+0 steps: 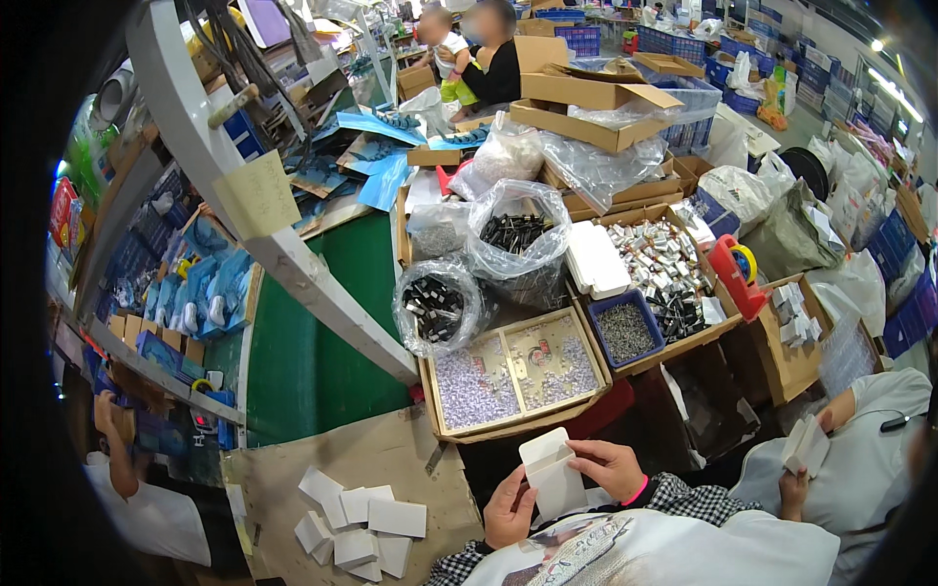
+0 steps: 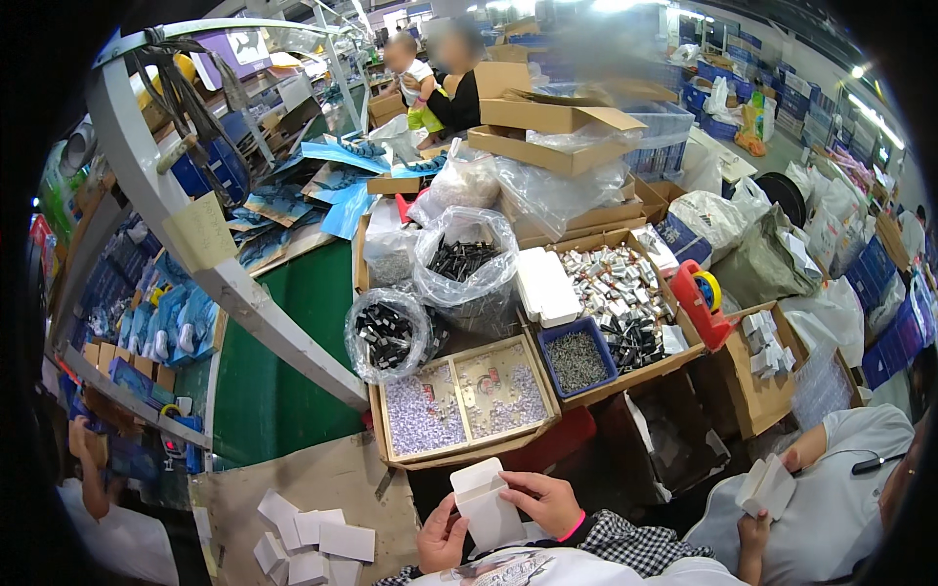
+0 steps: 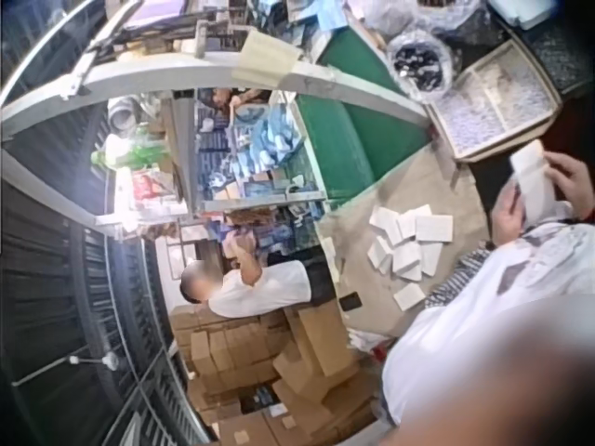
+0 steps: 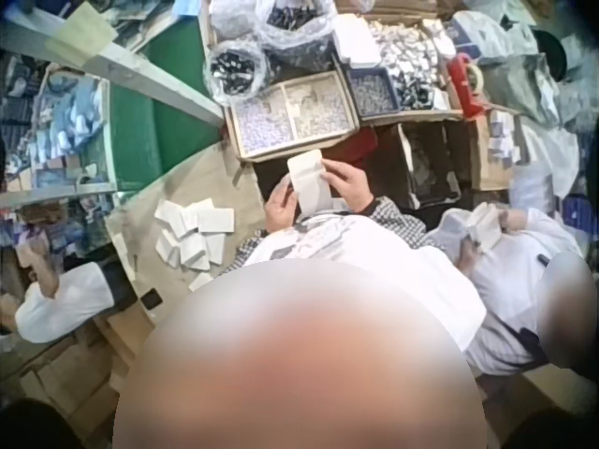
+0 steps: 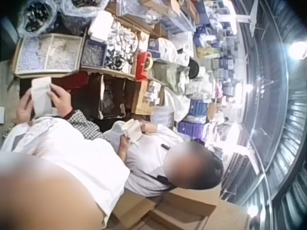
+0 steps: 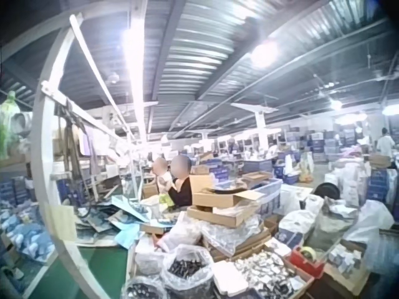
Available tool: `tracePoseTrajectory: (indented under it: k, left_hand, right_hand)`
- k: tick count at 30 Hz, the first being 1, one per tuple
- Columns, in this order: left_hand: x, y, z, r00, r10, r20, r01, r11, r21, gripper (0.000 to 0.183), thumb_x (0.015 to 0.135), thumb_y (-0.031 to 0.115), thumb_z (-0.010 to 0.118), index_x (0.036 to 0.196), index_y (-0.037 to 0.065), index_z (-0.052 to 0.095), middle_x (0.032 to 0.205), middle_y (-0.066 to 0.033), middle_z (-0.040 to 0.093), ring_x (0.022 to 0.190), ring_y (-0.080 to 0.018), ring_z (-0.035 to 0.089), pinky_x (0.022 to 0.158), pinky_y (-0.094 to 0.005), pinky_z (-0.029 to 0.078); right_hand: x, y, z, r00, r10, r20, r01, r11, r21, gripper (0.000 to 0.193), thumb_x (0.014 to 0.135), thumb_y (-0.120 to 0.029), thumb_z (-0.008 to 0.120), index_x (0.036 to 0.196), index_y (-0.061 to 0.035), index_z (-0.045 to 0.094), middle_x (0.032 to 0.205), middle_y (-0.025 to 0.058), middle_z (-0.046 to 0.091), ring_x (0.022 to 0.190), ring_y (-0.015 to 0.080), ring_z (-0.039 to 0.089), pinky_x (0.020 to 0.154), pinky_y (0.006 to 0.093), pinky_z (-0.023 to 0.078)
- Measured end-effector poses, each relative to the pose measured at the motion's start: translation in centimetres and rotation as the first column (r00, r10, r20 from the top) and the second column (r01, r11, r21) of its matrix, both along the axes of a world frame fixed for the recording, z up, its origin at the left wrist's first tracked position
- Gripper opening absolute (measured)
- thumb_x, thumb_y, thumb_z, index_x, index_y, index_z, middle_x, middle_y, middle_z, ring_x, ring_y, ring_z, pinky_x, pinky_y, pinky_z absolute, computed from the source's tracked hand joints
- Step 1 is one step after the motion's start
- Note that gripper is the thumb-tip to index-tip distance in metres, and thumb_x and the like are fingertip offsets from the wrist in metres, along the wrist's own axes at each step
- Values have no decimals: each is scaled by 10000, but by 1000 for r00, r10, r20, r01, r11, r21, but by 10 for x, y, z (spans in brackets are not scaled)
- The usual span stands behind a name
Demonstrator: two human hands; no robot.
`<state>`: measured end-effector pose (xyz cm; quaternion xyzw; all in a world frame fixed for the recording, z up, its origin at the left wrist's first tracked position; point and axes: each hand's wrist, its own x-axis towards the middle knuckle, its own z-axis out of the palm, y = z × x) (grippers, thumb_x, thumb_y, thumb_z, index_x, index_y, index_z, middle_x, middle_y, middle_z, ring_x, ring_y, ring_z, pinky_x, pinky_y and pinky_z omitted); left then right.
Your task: The person repeatedly picks small components from trays, places them into white paper packets, folds the packets, and sets them aside. The process is continuous and repetitive, with the person handling multiple packets and components throughout the clip.
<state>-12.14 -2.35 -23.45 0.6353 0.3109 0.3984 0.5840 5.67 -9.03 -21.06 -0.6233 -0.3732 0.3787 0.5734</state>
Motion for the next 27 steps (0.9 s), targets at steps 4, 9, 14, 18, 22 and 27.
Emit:
tracePoseTrajectory:
  k: [4,9,14,18,22,27]
  left_hand:
    - [-4,8,13,950,-46,-308,93,986,140,298,871,88,571,1163,36,552,989,-143,616,829,-180,620,724,-253,482]
    - [-6,20,16,936,-111,-334,147,985,85,172,888,125,550,1030,31,579,912,-118,617,767,-180,597,685,-256,470]
    - [-9,27,-6,986,-143,-88,119,966,-232,134,910,127,526,949,12,582,892,-47,616,761,-99,552,694,-231,454]
    - [-7,26,-14,991,-133,25,132,909,-396,170,911,107,516,1066,38,528,922,-46,609,779,-97,559,697,-226,462]
    - [-2,24,-6,993,-71,97,111,853,-510,322,917,101,500,1225,53,417,991,-60,606,826,-110,579,719,-227,477]
    - [-4,33,4,964,-259,68,254,805,-535,348,920,117,502,1248,15,450,1081,-63,586,913,-114,573,798,-239,473]
  right_hand:
    - [4,0,-2,995,61,82,-59,998,-26,247,821,-113,640,1048,-16,627,971,97,649,850,116,611,757,243,490]
    - [17,12,-10,967,228,115,-228,974,-11,163,829,-122,633,943,-6,632,1016,82,591,880,128,580,760,247,475]
    - [23,27,-23,908,374,-188,-357,926,122,210,836,-98,624,1025,-13,590,1012,53,539,924,116,540,812,244,445]
    - [22,31,-25,843,359,-400,-356,931,85,232,841,-93,615,1055,-12,577,979,45,541,899,120,541,817,247,440]
    - [25,30,-21,912,407,48,-409,911,50,239,848,-116,609,1063,-17,578,992,57,561,910,134,550,811,258,447]
    - [28,25,-17,898,426,111,-437,894,99,188,852,-147,609,991,-20,611,981,61,582,899,135,558,778,266,456]
